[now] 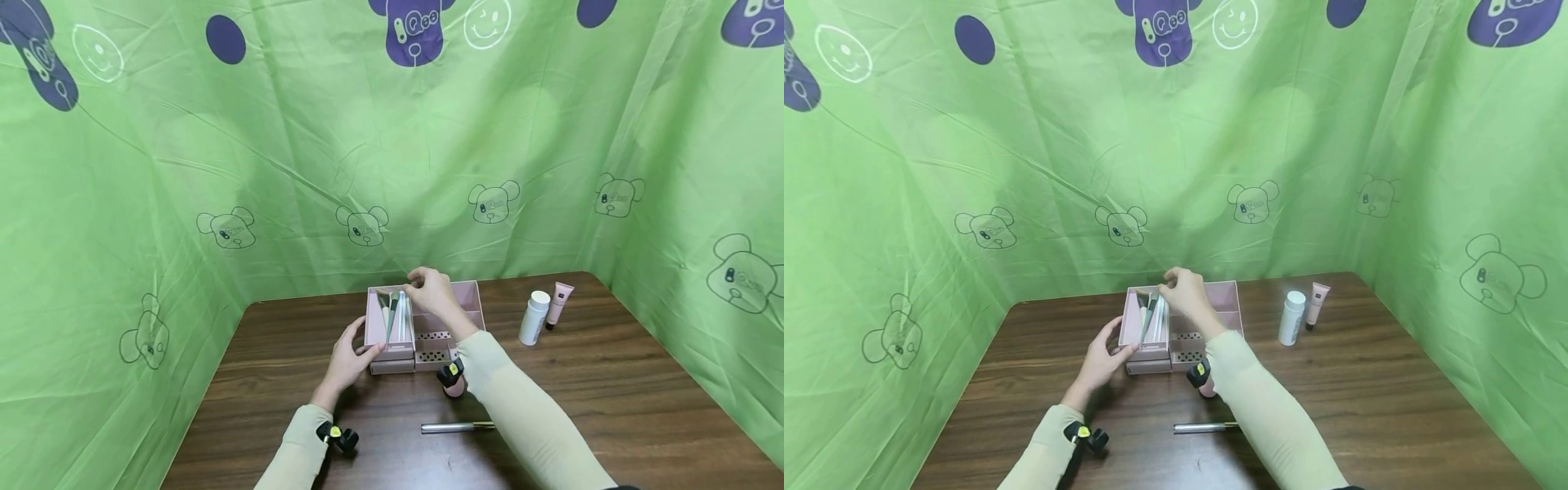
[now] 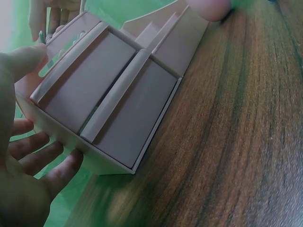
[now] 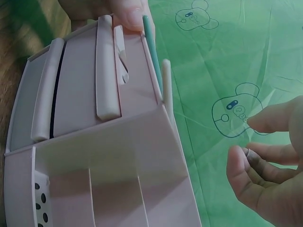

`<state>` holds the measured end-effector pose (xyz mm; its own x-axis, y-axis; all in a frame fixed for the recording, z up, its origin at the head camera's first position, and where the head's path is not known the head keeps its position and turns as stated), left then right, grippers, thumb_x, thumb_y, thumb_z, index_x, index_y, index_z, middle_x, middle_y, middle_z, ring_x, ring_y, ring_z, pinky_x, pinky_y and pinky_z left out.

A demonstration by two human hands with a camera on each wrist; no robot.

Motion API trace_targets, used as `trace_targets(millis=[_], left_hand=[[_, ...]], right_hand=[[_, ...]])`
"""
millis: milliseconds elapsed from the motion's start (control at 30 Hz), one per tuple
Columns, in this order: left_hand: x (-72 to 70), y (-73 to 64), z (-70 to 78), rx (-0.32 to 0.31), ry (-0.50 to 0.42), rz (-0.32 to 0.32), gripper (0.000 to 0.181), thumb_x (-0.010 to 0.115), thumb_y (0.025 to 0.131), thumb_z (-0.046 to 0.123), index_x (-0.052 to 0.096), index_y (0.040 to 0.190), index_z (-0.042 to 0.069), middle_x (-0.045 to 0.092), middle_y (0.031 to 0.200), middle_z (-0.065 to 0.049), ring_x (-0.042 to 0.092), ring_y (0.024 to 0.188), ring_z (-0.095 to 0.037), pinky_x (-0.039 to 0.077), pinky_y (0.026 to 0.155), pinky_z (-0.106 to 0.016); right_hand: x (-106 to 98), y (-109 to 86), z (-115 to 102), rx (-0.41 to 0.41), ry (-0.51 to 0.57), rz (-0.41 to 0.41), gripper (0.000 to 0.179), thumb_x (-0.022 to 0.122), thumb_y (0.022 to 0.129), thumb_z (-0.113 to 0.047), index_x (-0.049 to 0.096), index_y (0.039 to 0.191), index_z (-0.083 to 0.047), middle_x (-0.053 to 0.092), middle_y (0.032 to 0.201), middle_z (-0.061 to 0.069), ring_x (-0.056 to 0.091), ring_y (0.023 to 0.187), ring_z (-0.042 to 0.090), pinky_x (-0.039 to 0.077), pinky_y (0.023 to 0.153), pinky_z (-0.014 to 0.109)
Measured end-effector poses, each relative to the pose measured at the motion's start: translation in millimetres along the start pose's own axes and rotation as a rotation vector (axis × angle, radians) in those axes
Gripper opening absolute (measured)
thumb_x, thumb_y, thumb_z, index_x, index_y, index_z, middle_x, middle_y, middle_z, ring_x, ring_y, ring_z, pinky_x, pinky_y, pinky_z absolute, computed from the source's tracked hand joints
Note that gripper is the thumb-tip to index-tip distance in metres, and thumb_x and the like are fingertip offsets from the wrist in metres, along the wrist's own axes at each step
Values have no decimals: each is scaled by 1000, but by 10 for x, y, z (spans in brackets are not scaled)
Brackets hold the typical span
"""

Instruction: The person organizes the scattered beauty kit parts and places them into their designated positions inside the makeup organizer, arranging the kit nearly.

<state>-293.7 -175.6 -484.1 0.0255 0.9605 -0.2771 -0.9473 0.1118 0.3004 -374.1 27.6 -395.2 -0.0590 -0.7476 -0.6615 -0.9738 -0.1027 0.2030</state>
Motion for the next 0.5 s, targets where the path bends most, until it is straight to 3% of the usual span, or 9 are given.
trace_targets(millis=[500], left_hand=[[4,-15,26,-8,6,-3,71,76,85,11,39,144,-5,46,138,-29,49,127,-40,55,97,-39]], right_hand=[[-186,-165,151,-67,1,2,36,71,84,-26,68,115,-9,73,97,4,67,90,20,57,85,38]])
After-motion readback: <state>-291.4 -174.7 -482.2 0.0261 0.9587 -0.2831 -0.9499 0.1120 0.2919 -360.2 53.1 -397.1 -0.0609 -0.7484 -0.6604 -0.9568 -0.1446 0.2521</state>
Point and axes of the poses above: each hand's wrist, its own y-axis towards the middle knuckle, its own x-axis out of the palm, z = x × y, the point moved 4 cm from there along y, towards the middle knuckle
